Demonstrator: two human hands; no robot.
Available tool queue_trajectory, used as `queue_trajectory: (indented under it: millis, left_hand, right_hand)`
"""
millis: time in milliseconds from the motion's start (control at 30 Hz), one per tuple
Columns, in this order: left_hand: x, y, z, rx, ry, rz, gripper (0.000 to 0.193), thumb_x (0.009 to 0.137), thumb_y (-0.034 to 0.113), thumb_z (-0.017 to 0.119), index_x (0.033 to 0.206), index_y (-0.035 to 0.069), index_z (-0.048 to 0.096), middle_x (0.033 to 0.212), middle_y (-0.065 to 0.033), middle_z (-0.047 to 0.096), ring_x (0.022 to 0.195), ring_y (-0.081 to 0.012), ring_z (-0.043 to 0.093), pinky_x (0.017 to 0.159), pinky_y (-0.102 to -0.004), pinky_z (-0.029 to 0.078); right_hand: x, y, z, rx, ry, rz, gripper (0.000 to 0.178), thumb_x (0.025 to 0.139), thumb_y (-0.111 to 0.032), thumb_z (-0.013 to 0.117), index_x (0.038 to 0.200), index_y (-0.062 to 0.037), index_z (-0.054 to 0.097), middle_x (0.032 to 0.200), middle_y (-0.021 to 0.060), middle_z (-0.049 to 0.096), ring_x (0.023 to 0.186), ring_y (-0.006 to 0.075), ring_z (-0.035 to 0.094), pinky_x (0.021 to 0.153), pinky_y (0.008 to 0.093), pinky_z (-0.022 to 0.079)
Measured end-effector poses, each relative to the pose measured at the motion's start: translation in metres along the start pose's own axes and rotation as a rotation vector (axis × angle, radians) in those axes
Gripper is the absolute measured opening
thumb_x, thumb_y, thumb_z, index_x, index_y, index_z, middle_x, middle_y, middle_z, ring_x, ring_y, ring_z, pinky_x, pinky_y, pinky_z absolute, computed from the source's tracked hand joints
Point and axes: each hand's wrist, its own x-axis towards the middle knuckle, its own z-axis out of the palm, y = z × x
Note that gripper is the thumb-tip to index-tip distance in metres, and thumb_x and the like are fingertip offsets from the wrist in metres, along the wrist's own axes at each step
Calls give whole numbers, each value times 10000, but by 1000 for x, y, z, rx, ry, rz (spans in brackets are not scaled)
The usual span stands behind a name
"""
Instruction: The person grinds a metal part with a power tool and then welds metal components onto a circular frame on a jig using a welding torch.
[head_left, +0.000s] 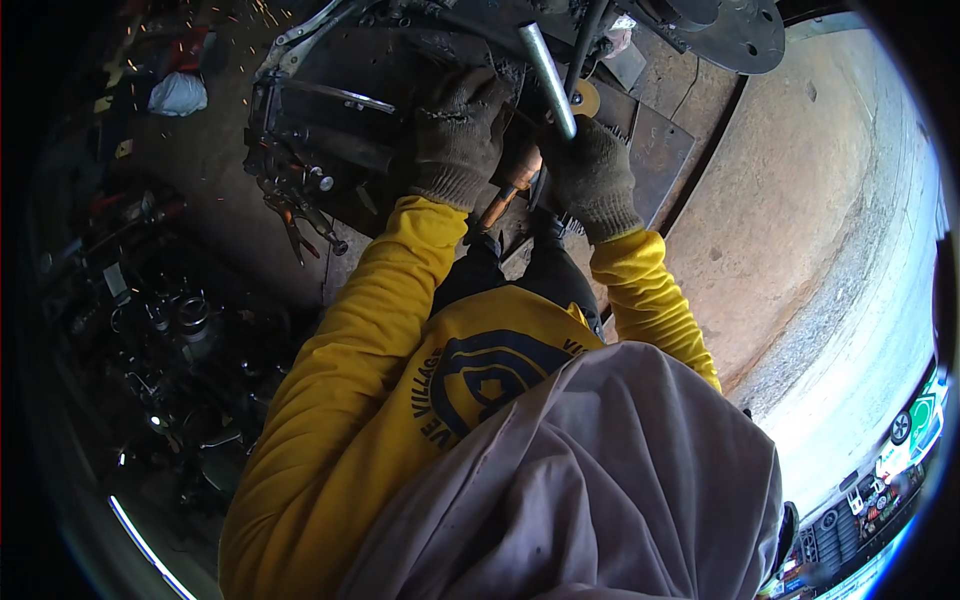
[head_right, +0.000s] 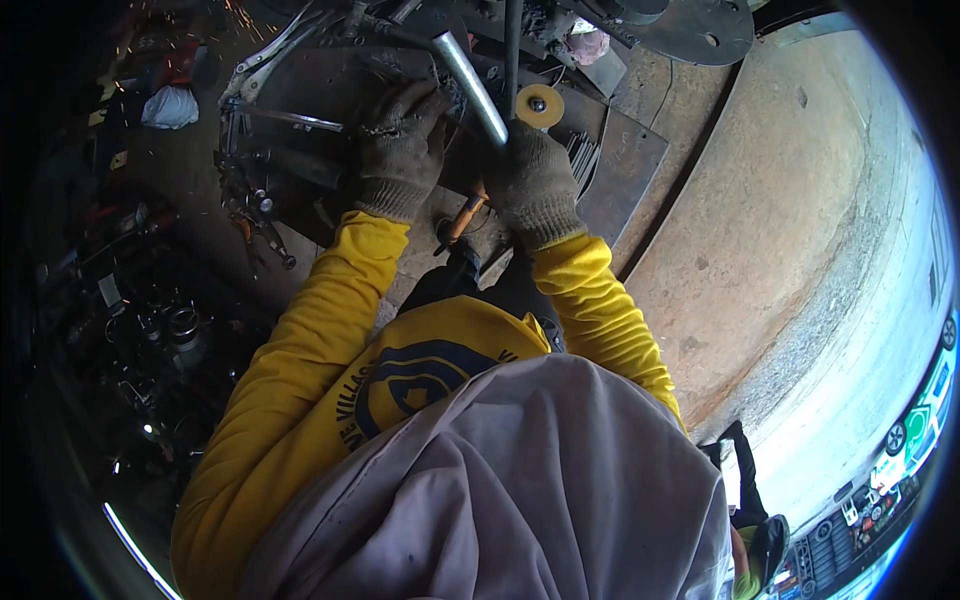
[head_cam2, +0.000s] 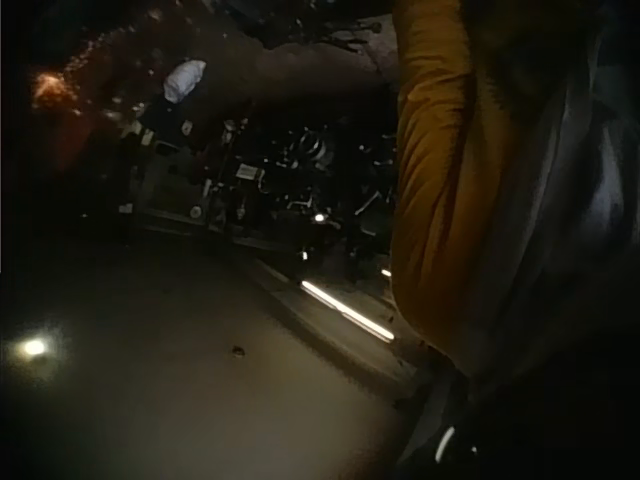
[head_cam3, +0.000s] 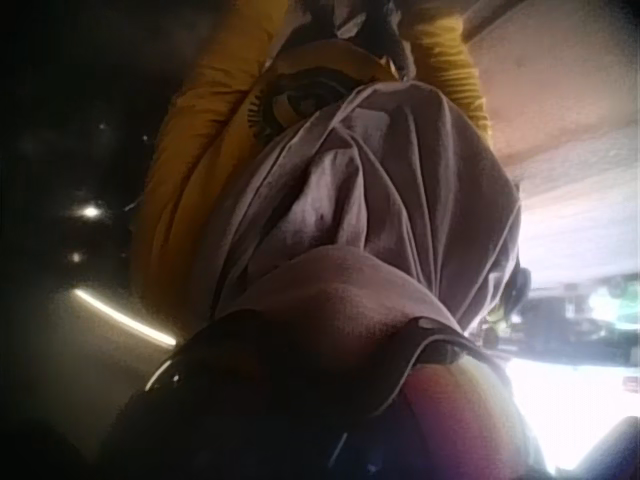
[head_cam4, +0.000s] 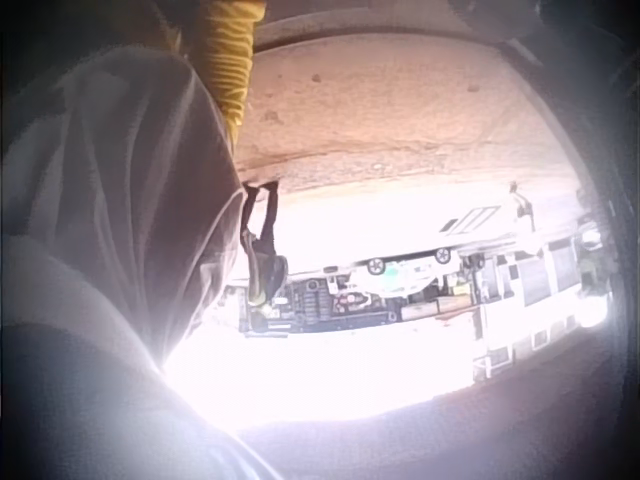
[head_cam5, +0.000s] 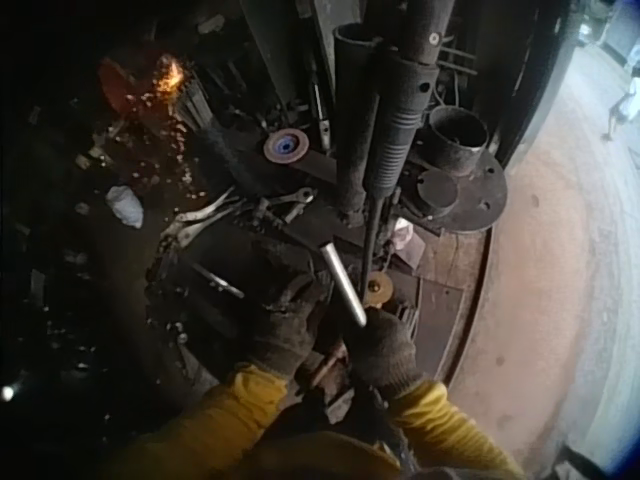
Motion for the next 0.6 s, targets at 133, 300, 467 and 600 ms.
queue_trajectory:
  millis: [133,300,467,600]
  left_hand:
    - [3,7,-8,123,-44,23,263,791,95,675,1052,127,691,1160,-39,611,1105,-268,574,952,-412,463]
    - [1,-3,1,62,-35,-17,254,813,140,669,1067,147,687,1173,-31,608,1115,-256,573,975,-450,432]
    - [4,5,-7,123,-59,-44,255,818,152,667,1072,149,683,1172,-37,609,1107,-255,577,970,-449,436]
    - [2,2,-4,49,-52,-60,254,814,153,670,1067,150,684,1172,-36,608,1101,-264,577,972,-464,429]
  right_hand:
    - [3,5,5,55,-3,45,287,840,-256,645,1006,-21,648,880,235,671,893,414,653,750,464,530]
    - [7,11,13,143,10,22,308,852,-281,641,1031,-30,650,894,238,672,911,410,652,765,475,524]
    - [7,11,12,164,3,84,329,872,-334,683,1028,-46,665,837,152,684,794,262,676,731,367,506]
    - [5,21,12,343,-62,89,314,876,-303,689,1033,-32,670,820,117,676,769,209,648,722,345,500]
